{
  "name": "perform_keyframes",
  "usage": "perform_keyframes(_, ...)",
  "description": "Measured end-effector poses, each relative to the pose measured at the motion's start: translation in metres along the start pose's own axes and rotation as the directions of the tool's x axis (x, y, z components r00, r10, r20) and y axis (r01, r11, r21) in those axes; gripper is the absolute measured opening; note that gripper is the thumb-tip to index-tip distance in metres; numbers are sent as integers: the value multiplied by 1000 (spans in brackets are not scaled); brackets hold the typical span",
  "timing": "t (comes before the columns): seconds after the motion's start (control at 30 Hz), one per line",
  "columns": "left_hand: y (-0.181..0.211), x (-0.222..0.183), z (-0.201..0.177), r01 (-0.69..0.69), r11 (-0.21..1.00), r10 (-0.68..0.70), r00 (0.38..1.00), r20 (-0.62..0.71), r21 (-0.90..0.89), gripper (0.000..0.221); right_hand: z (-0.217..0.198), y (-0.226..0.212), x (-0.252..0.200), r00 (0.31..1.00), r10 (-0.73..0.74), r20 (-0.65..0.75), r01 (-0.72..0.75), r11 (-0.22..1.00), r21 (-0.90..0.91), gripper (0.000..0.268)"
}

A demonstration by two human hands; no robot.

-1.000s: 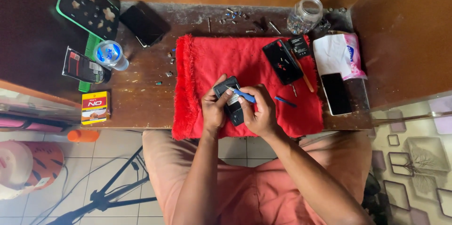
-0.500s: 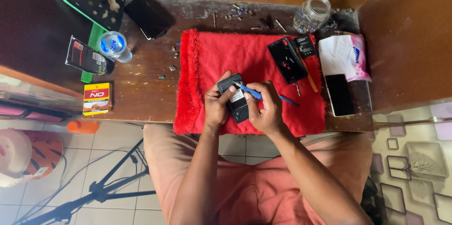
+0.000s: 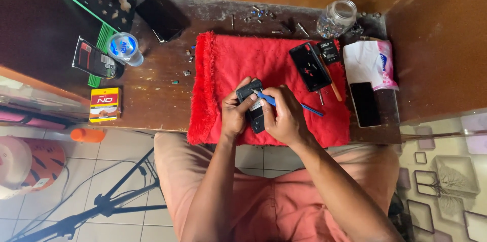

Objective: A person uses a small plastic tool to brush or scrape the internal chassis of a disassembled smartphone on a repair bench.

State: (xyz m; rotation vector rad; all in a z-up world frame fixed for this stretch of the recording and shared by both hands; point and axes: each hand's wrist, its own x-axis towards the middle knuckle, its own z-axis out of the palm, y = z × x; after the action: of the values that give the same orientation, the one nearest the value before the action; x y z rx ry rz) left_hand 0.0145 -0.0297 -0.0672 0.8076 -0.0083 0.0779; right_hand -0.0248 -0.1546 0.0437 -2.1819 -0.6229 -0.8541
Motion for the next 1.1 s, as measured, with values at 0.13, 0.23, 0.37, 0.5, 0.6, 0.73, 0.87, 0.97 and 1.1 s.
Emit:
perform_keyframes(0.13, 4, -1, 3, 0, 1000, 0, 1000, 13, 24, 54, -4, -1, 8, 996, 59, 63, -54, 996, -67, 16)
perform_keyframes(0.23, 3, -2, 3, -6, 999, 6, 1000, 14, 35, 54, -2, 2, 5, 994, 86, 70, -78, 991, -112, 18)
perform_keyframes(0.37, 2, -2, 1, -14, 998, 13, 1000, 17, 55, 55, 2, 8, -3, 993, 98, 71, -79, 969, -232, 27)
perform_keyframes(0.5, 5, -3, 2, -2, 997, 0, 1000, 21, 75, 55, 6, 14, -6, 991, 72, 117, -41, 967, -252, 20)
perform_keyframes(0.6, 5, -1, 1, -2, 998, 0, 1000, 27, 69, 55, 2, 8, 0, 986, 38, 162, -3, 978, -209, 18)
perform_keyframes(0.73, 2, -1, 0, -3, 997, 1, 1000, 26, 72, 57, 1, 12, 2, 979, 52, 197, -12, 980, -198, 16)
perform_keyframes(0.87, 3, -3, 1, 6, 998, -8, 1000, 29, 67, 55, 4, 22, -1, 973, 108, 206, -74, 983, -168, 17)
perform_keyframes(0.97, 5, -4, 4, 13, 997, -15, 1000, 21, 74, 54, 1, 13, 6, 978, 71, 196, -36, 983, -179, 13)
perform_keyframes(1.1, 2, -1, 0, 8, 996, -10, 1000, 22, 89, 54, -1, 16, 9, 973, 85, 215, -48, 984, -173, 14)
